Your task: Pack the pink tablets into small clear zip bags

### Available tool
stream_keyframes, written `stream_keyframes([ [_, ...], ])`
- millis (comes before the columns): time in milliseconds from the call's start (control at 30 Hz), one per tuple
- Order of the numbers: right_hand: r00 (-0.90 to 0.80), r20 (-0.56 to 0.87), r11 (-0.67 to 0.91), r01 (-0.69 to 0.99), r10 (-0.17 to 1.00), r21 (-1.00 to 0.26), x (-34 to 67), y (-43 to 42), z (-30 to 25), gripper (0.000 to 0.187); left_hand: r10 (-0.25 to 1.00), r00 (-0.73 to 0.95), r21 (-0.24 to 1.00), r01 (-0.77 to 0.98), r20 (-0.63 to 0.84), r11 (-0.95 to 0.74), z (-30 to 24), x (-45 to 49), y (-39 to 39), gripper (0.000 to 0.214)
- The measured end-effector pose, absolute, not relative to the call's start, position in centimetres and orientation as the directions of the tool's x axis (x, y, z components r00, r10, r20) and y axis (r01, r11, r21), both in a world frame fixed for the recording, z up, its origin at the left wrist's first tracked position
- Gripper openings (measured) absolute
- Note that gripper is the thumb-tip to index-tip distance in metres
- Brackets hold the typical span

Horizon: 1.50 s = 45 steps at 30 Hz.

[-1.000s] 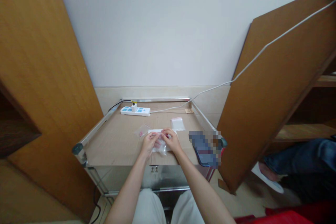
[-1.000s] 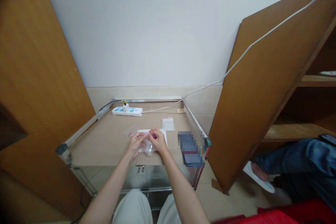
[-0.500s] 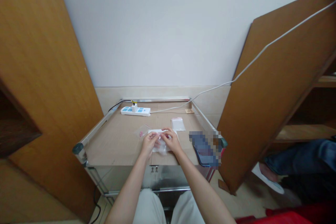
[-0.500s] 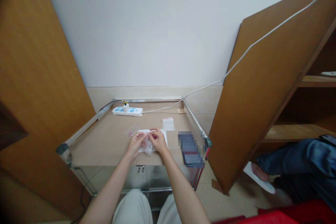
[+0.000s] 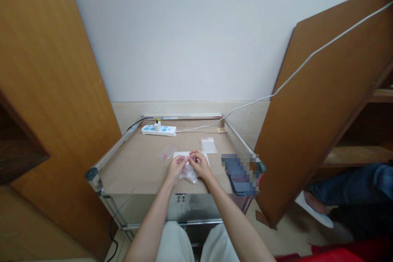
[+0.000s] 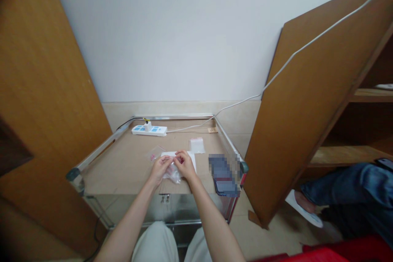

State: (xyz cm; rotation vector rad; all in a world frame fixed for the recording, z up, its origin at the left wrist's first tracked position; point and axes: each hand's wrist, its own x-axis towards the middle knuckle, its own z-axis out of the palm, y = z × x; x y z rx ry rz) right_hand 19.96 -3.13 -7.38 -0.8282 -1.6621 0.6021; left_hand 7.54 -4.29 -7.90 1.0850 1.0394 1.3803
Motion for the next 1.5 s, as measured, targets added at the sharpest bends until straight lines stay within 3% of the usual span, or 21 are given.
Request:
stream_keyframes([
  [433,-0.139,0.61,0.625,0.214,0.78,-0.751,19.79,-3.05,-7.52,0.008,0.999,0.005,0.982,-0.186,0.048,-0.047,-8.22,7.47,-3.93,0.032],
  [667,-0.1,0.611,0.617,0.216,0.785,-0.757,19.73,-2.81,-7.76,0.008,0.998,-0.029,0.953,-0.297,0.055,-0.061,-8.69,7.36,-3.75,0.036],
  [1500,-0.04,0.608,0.598,0.242,0.793,-0.764,19.59,-2.56,-8.16,0.019,0.997,-0.081,0.931,-0.364,0.006,-0.036,-8.22,7.22,-3.98,0.035],
])
